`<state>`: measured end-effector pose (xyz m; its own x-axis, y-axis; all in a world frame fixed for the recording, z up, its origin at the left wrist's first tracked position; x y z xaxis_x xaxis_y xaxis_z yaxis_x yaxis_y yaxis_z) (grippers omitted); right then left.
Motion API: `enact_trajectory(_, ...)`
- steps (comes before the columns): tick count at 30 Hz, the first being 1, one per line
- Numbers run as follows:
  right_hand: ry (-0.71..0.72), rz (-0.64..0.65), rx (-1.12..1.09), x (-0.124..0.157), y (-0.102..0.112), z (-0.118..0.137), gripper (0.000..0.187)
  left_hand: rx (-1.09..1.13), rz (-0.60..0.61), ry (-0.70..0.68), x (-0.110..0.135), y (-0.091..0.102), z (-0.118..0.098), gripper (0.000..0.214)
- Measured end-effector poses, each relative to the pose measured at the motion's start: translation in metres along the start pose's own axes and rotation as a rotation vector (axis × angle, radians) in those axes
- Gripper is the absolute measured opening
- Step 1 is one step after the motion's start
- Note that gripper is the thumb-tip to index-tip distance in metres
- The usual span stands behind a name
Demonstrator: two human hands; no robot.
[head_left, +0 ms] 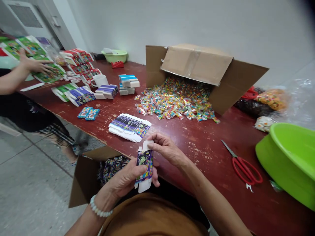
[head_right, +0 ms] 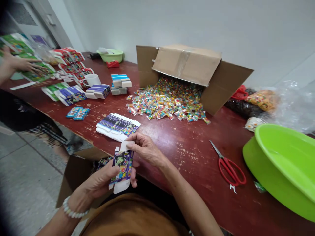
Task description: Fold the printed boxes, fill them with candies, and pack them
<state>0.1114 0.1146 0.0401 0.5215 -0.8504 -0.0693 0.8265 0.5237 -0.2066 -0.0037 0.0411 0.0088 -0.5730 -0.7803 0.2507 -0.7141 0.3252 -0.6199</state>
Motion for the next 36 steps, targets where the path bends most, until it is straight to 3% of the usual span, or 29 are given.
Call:
enact_trajectory(3,-0.007,-0.025,-0.020,0.006,-0.001,0.004,0.035,-0.095,-0.081,-0.023,0.003,0.000,-0.002,0.033)
enact_trajectory(9,0.034,-0.056,-0.062,0.020,-0.005,0.003,0.057,-0.119,-0.251,-0.086,0.006,-0.004,-0.011,0.034)
enact_trajectory(12,-0.054,-0.101,-0.069,0.027,-0.012,-0.009,0.035,-0.144,-0.340,-0.143,0.003,-0.001,-0.010,0.036)
enact_trajectory(14,-0.086,-0.200,-0.036,0.029,-0.013,-0.014,0.022,-0.184,-0.376,-0.178,-0.001,0.002,-0.010,0.036)
enact_trajectory(16,-0.052,-0.338,0.033,0.029,-0.008,-0.013,0.022,-0.247,-0.434,-0.244,-0.002,0.005,-0.012,0.037)
enact_trajectory(19,-0.016,-0.479,0.116,0.029,-0.001,-0.008,0.038,-0.312,-0.573,-0.403,0.002,0.008,-0.020,0.059)
enact_trajectory(22,0.010,-0.483,0.167,0.027,-0.001,-0.008,0.034,-0.356,-0.649,-0.489,0.008,0.007,-0.023,0.077)
enact_trajectory(26,0.056,-0.454,0.063,0.027,-0.007,-0.023,0.024,-0.386,-0.653,-0.488,0.010,0.009,-0.018,0.064)
enact_trajectory(30,0.053,-0.387,0.001,0.026,-0.006,-0.040,0.032,-0.321,-0.545,-0.491,0.006,0.012,-0.015,0.042)
enact_trajectory(33,-0.024,-0.305,0.006,0.025,0.000,-0.038,0.038,-0.312,-0.464,-0.456,0.004,0.009,-0.013,0.027)
enact_trajectory(36,-0.079,-0.259,0.024,0.024,0.007,-0.024,0.045,-0.345,-0.465,-0.440,0.003,0.006,-0.014,0.024)
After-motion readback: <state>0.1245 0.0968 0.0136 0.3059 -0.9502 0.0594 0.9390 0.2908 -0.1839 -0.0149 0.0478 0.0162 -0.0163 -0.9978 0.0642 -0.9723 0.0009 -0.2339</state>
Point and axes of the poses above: each hand's wrist, its own x-axis away from the middle knuckle, its own y-axis out of the back of the hand, z = x × y, the point moved 5 cm from there along -x, towards the middle knuckle, and after that the axes turned 3 degrees about x, right-handed, at the moved point
